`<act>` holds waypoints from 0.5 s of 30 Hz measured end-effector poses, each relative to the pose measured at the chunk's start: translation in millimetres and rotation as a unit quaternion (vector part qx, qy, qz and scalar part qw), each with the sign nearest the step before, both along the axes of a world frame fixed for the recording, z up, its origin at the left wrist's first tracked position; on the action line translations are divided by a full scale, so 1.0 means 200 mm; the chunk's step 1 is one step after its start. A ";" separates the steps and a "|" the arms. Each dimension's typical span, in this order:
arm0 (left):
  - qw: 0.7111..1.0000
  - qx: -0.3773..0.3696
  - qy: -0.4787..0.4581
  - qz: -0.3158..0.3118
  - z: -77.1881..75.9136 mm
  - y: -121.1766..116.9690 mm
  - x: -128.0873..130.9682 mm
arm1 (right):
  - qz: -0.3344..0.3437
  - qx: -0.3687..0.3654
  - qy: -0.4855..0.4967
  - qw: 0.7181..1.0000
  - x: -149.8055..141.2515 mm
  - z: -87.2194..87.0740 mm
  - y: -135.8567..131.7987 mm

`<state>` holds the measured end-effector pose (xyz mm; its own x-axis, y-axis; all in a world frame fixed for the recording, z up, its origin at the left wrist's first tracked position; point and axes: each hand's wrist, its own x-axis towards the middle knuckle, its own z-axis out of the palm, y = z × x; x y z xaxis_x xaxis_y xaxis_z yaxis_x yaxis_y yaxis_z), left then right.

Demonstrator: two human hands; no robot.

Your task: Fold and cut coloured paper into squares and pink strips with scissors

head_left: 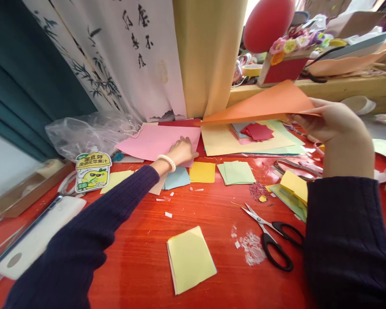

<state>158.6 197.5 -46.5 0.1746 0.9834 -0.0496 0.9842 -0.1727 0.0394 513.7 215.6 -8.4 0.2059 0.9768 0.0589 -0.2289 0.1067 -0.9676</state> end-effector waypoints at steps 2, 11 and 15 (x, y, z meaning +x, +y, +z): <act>1.000 0.000 -0.004 0.002 0.03 0.00 0.00 | -0.008 0.010 0.018 1.000 0.00 0.01 -0.03; 0.999 0.029 -0.019 -0.015 0.12 0.03 -0.05 | 0.002 -0.058 0.077 0.995 -0.07 0.01 -0.06; 0.997 0.073 -0.038 -0.007 0.18 0.05 -0.07 | 0.019 -0.083 0.094 0.992 -0.10 0.04 -0.06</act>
<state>143.7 208.1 -10.4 0.1857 0.9766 0.1086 0.9767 -0.1956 0.0880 493.4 203.8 -1.3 0.1610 0.9771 -0.1390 -0.4086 -0.0622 -0.9106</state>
